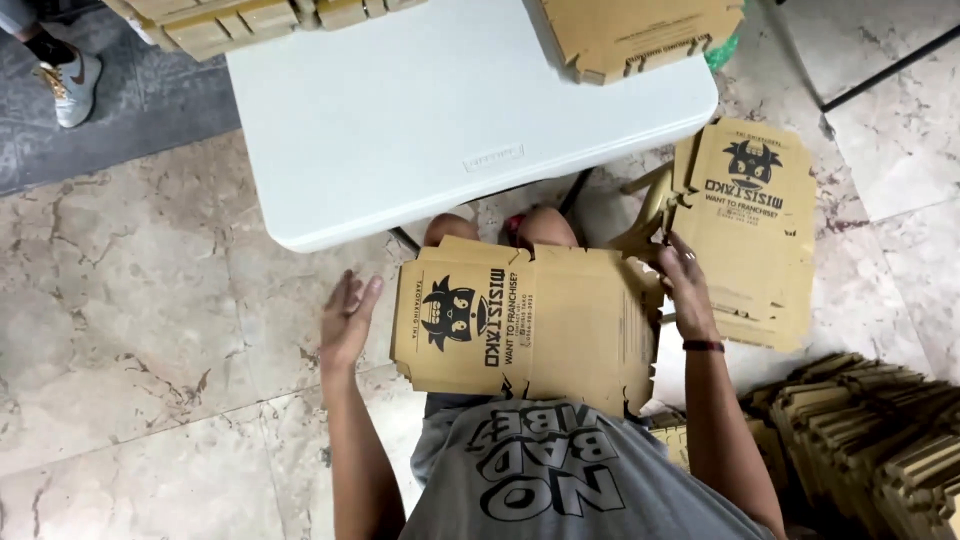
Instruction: Folding flat cardboard templates into boxes and stacking them on a table.
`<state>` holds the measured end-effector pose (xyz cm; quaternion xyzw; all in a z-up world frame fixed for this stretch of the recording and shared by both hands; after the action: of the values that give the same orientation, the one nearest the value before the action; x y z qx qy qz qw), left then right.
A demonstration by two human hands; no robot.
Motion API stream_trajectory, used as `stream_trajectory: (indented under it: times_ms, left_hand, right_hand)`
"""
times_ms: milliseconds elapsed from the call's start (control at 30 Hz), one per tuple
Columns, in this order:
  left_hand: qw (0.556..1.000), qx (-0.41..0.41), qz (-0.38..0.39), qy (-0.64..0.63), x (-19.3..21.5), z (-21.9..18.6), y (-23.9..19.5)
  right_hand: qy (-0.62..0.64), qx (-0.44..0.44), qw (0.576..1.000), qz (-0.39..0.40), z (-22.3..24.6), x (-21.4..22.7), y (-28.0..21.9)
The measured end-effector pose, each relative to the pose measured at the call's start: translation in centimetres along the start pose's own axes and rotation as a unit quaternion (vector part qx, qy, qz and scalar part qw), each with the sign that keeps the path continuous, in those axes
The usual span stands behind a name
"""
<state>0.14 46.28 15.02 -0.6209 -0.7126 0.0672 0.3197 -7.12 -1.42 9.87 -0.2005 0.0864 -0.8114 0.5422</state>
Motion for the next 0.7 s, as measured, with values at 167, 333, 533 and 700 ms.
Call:
stream_trajectory:
  times_ms: [167,333,533,700]
  left_hand:
    - [0.981,0.085,0.16,-0.071,-4.8,-0.6,-1.2]
    - [0.985,0.102,0.123,-0.07,-4.9,1.6,-2.1]
    - [0.98,-0.06,0.098,-0.162,-1.8,2.9,-4.8]
    - [0.968,-0.033,-0.009,-0.25,4.2,-6.9,-8.5]
  right_hand:
    - [0.101,-0.116,0.988,-0.008,-7.9,-1.2,-2.4]
    - [-0.004,-0.172,0.985,0.034,-1.9,-5.4,-5.1]
    - [-0.066,-0.069,0.985,0.14,2.8,-4.5,-4.9]
    - [-0.058,0.269,0.951,0.142,13.2,-4.6,-3.1]
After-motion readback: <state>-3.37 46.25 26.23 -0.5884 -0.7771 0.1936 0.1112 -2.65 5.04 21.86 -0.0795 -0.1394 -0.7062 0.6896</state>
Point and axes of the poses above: each hand's wrist, its own y-axis towards the middle knuckle, its own x-axis out of the back of the hand, z = x × y, the point moved 4 cm from there along y, towards the middle knuckle, and after that the axes turned 4 degrees about -y, right-handed, at the moved point
